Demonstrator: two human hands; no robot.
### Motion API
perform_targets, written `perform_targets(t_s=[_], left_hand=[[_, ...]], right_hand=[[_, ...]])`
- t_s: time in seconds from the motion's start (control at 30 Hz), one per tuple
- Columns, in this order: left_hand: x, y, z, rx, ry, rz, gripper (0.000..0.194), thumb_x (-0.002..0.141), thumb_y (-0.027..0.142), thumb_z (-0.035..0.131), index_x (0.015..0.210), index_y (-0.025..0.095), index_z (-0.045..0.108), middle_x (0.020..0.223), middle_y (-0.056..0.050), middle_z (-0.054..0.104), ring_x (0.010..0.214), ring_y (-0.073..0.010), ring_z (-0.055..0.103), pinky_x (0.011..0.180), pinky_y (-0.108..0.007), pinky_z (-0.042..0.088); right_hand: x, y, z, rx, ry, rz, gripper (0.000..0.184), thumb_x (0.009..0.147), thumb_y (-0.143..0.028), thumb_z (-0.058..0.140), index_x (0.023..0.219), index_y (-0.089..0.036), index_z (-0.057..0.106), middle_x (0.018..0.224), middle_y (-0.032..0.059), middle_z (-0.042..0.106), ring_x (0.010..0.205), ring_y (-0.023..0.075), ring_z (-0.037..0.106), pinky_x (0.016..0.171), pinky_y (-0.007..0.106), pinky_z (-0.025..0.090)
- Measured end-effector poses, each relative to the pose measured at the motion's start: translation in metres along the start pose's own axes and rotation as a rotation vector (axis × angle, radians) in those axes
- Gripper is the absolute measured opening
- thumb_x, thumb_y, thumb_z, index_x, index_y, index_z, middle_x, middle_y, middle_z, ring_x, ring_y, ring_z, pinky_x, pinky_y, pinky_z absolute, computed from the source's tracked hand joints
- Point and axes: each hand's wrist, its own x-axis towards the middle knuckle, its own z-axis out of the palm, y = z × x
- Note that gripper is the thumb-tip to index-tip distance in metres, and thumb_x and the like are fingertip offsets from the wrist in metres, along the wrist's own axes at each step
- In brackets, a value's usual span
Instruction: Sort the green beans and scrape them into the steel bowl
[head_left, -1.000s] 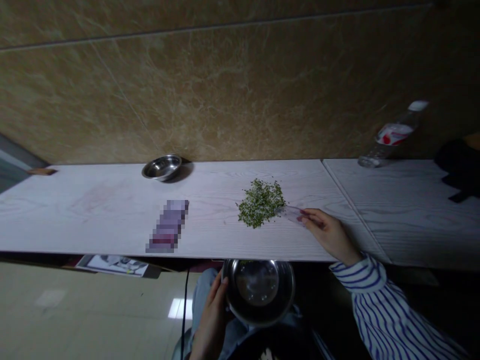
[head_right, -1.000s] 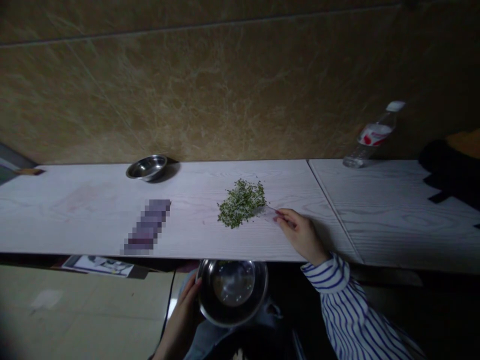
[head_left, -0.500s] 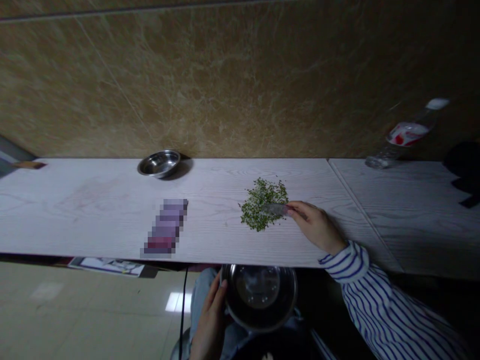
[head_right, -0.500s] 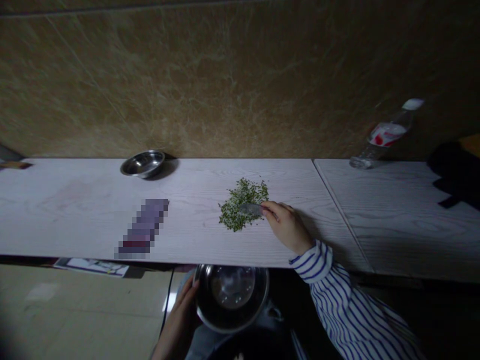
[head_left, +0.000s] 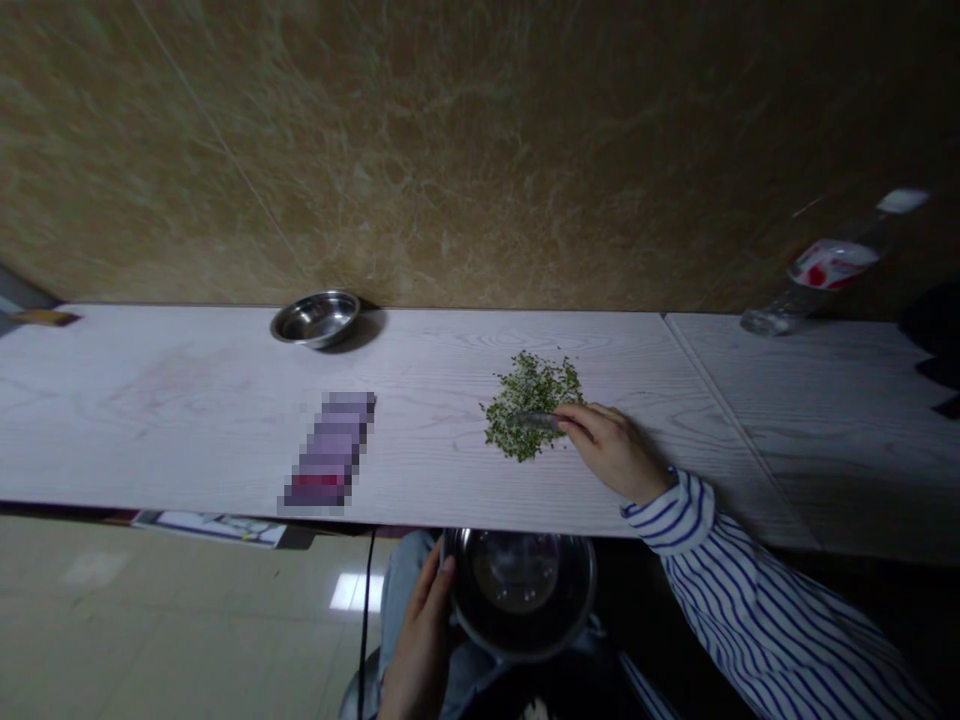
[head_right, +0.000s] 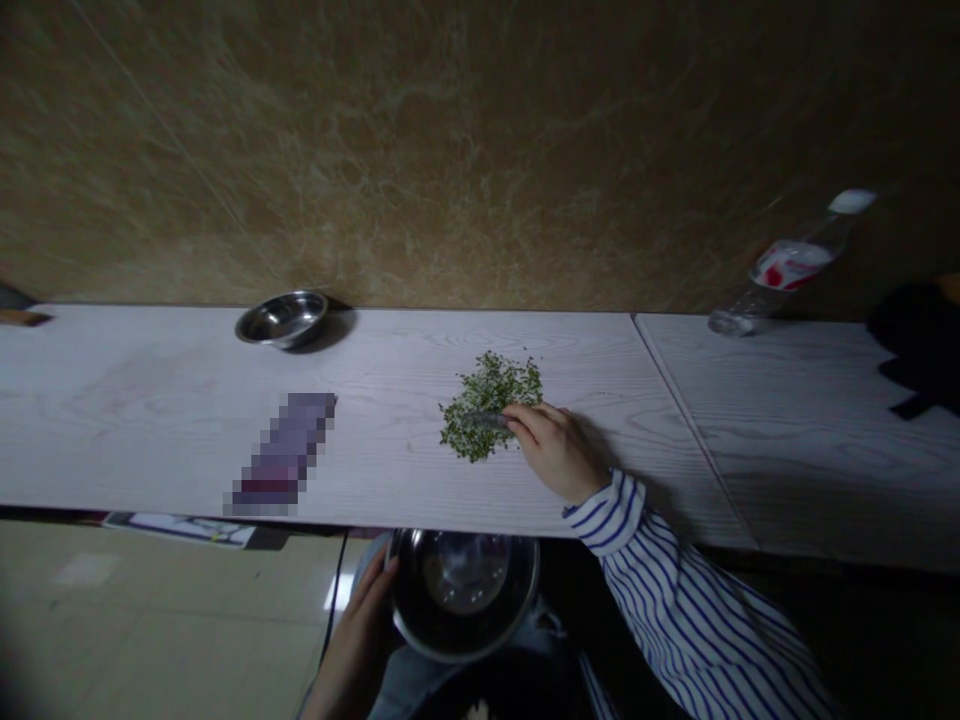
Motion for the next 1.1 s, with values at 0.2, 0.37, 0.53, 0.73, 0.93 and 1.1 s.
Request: perform_targets(t_s=[0.2,0.37,0.53,0.73,0.93,1.1], left_hand=[[-0.003,0.003,0.006,0.021,0.042,-0.004,0.046,0.090,0.041,0.063,0.135,0.034,0.062,0.149,-0.004,0.057,0.137,-0.0267,0.051,0.100,-0.043,0.053],[-0.008,0.005,0.009,0.017,0.044,0.008,0.048,0.089,0.040,0.065,0.136,0.032,0.061,0.146,-0.007,0.060,0.137,-0.0279,0.052,0.095,-0.042,0.055],[-0.009,0.005,0.009,0.004,0.014,0.017,0.045,0.088,0.041,0.067,0.133,0.034,0.063,0.148,-0.004,0.058,0.137,-0.0262,0.051,0.094,-0.039,0.056],[-0.012,0.006,0.011,-0.006,0.032,0.009,0.048,0.089,0.038,0.065,0.136,0.032,0.062,0.144,-0.008,0.061,0.132,-0.0285,0.057,0.092,-0.041,0.057],[-0.013,0.007,0.013,0.023,0.009,0.026,0.050,0.089,0.037,0.065,0.138,0.029,0.060,0.149,-0.007,0.057,0.134,-0.0279,0.054,0.090,-0.036,0.058],[-0.015,0.008,0.013,0.046,0.020,0.018,0.055,0.089,0.038,0.064,0.143,0.030,0.055,0.149,-0.009,0.056,0.136,-0.0300,0.052,0.086,-0.036,0.059]], right_hand=[[-0.007,-0.001,-0.003,-0.011,-0.017,-0.013,0.019,0.095,-0.016,0.057,0.107,-0.021,0.071,0.094,0.0066,0.077,0.085,0.0218,0.072,0.078,0.035,0.056],[-0.015,-0.003,-0.005,-0.010,-0.026,-0.023,0.019,0.095,-0.016,0.057,0.106,-0.018,0.072,0.095,0.0086,0.077,0.084,0.0221,0.072,0.077,0.035,0.056],[-0.020,-0.006,-0.010,-0.014,-0.046,-0.015,0.020,0.095,-0.017,0.056,0.106,-0.021,0.072,0.092,0.0067,0.077,0.083,0.0205,0.072,0.078,0.033,0.056],[-0.027,-0.009,-0.013,0.035,-0.055,-0.038,0.021,0.095,-0.015,0.056,0.107,-0.021,0.072,0.097,0.0066,0.078,0.089,0.0200,0.072,0.082,0.033,0.056],[-0.032,-0.015,-0.020,0.044,-0.058,-0.052,0.021,0.095,-0.016,0.054,0.106,-0.020,0.073,0.096,0.0073,0.078,0.088,0.0202,0.073,0.080,0.034,0.057],[-0.032,-0.016,-0.022,0.013,-0.013,0.006,0.022,0.096,-0.019,0.052,0.104,-0.022,0.073,0.095,0.0072,0.078,0.086,0.0209,0.073,0.080,0.035,0.058]])
